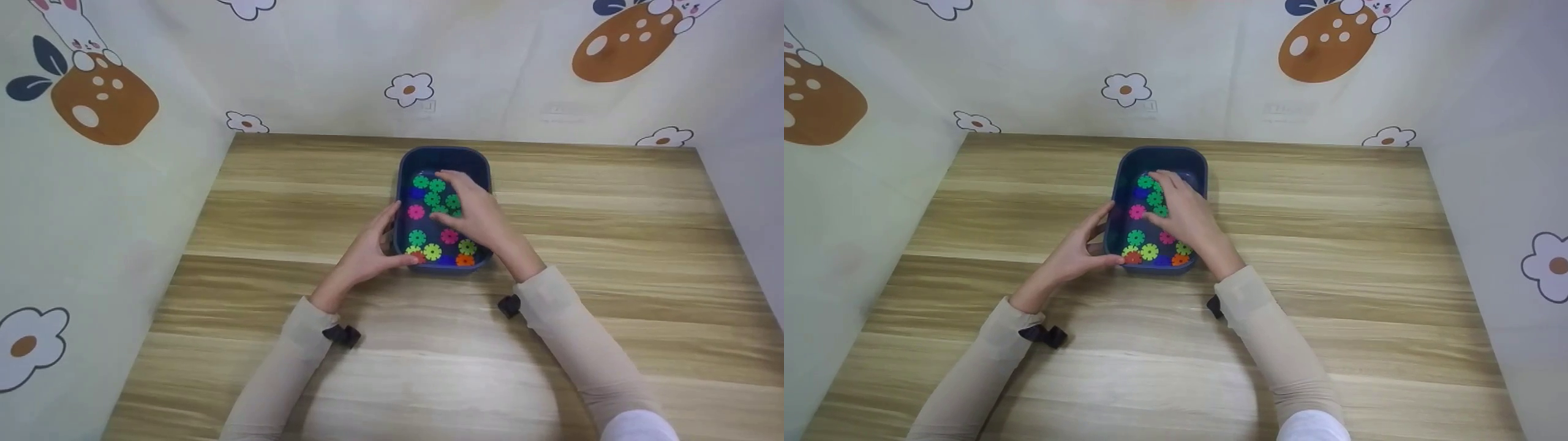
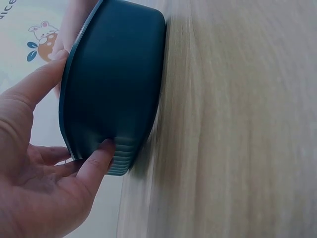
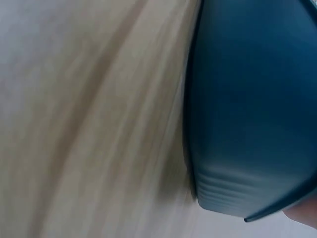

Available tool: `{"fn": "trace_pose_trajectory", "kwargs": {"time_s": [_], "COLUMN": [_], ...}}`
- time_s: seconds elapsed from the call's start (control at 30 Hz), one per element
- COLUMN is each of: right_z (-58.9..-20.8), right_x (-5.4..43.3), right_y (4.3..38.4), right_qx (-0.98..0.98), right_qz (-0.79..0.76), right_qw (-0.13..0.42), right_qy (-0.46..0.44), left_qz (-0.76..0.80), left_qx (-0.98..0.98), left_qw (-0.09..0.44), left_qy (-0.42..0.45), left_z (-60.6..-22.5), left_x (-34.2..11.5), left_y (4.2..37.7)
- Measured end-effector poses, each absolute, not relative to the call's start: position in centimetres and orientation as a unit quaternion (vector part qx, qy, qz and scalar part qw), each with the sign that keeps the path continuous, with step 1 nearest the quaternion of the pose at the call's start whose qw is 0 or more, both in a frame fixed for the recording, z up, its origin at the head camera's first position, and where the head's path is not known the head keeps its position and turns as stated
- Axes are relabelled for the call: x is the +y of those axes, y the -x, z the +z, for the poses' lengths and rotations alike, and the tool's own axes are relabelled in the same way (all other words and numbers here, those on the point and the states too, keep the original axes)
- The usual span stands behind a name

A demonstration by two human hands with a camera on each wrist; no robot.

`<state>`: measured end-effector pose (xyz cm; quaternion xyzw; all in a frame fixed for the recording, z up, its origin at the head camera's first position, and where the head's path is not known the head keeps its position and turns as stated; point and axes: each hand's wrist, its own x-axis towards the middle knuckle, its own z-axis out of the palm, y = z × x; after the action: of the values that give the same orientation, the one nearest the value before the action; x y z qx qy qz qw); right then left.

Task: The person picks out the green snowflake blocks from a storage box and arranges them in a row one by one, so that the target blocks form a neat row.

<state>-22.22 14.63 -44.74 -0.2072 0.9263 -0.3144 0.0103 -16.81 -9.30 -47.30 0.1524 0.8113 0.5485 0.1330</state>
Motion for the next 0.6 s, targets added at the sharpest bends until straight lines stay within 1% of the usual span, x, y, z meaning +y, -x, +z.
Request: {"fn": "trace_pose_trajectory", "kwargs": {"time_s": [0.43, 0.6], "right_z": [-45.3, -45.6], "right_x": [13.4, 13.0], "right_y": [22.0, 22.1], "right_qx": [0.920, 0.915], "right_qz": [-0.320, -0.324], "right_qw": [0.044, 0.067], "right_qy": [0.221, 0.229], "left_qz": [0.545, 0.537], "left_qx": [0.813, 0.819], "left_qw": [0.128, 0.126], "left_qy": [-0.159, -0.157], "left_z": [-47.4, -47.4], "left_x": [-9.2, -9.1], "left_y": [16.9, 16.8]}}
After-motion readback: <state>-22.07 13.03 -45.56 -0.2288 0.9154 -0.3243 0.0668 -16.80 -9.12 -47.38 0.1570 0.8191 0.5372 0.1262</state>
